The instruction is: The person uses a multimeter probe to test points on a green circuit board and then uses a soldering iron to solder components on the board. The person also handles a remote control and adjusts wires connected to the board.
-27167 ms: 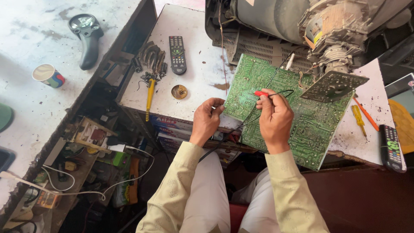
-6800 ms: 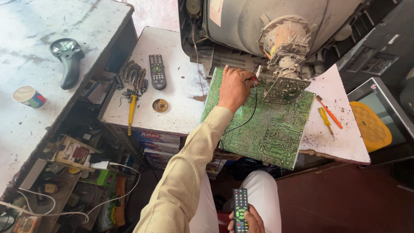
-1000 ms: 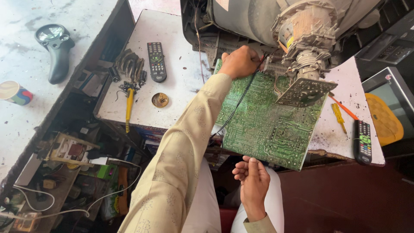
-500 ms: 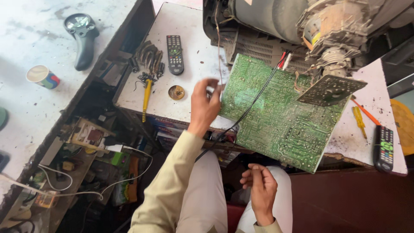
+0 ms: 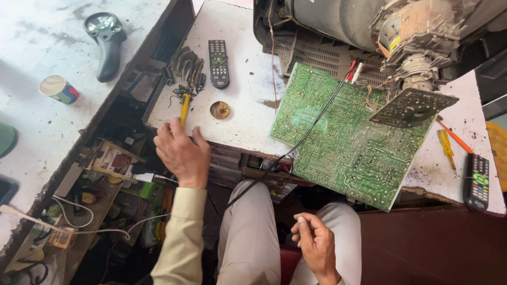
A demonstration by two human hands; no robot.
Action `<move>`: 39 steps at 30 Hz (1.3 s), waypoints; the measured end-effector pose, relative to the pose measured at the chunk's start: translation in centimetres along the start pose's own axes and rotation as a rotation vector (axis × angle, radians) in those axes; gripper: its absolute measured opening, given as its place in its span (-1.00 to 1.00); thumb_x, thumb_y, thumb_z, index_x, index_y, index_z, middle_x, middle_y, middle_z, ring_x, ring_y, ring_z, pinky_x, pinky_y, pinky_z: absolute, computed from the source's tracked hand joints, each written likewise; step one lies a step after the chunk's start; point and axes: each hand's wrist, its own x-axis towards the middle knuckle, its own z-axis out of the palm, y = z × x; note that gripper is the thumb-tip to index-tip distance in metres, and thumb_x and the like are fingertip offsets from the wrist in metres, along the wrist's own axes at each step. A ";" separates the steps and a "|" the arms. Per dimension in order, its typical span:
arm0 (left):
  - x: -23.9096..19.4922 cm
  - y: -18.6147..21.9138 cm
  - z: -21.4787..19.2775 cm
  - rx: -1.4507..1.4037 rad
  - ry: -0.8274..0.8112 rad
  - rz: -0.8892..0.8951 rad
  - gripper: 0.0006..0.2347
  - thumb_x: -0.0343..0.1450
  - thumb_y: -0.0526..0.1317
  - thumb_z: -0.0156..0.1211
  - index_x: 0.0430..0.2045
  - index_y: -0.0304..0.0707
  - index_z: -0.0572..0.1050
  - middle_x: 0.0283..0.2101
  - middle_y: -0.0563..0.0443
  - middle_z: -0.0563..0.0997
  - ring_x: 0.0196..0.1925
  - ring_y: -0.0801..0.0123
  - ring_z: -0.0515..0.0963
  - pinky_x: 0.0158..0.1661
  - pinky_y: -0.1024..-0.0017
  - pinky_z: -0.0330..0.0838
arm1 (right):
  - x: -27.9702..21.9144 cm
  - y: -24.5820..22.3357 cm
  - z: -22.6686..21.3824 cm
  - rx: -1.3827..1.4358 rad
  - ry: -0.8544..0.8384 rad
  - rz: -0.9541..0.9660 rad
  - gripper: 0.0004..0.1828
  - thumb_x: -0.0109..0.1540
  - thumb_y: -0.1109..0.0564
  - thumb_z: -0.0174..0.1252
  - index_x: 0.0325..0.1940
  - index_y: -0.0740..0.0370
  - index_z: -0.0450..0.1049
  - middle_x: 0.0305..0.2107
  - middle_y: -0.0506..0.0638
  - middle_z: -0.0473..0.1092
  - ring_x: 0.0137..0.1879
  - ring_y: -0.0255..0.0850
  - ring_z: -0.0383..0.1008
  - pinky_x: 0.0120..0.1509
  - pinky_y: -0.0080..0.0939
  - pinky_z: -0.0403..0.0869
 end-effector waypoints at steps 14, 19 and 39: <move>-3.9 1.0 -6.5 -0.526 -0.102 -0.016 -0.86 0.40 -0.36 0.33 -0.28 -0.41 0.48 -0.34 -0.10 0.48 -0.43 0.26 0.52 -0.39 0.35 0.46 | 3.3 -10.9 6.1 -0.135 -0.206 -0.721 -0.64 0.29 0.28 0.14 0.19 0.29 0.43 -0.17 0.09 0.47 -0.14 -0.15 0.59 -0.06 -0.18 0.55; -9.2 7.9 -12.8 -0.786 -0.171 -0.137 -0.86 0.28 -0.40 0.39 -0.43 -0.35 0.50 -0.48 0.01 0.46 -0.63 0.46 0.45 -0.58 0.51 0.34 | 4.4 -12.6 8.1 -0.210 -0.078 -1.027 -0.55 0.26 0.30 0.21 0.25 0.25 0.43 0.03 0.18 0.35 0.06 -0.02 0.48 0.03 -0.12 0.54; 1.7 0.0 3.9 -0.804 -0.003 -0.040 -0.95 0.47 -0.43 0.16 -0.25 -0.38 0.51 -0.22 -0.15 0.54 -0.20 0.11 0.61 -0.16 0.29 0.49 | 9.7 -16.3 5.7 -0.144 -0.067 -0.682 -0.85 0.24 0.24 0.15 -0.19 0.31 0.61 -0.42 0.07 0.58 -0.37 -0.23 0.58 -0.24 -0.29 0.51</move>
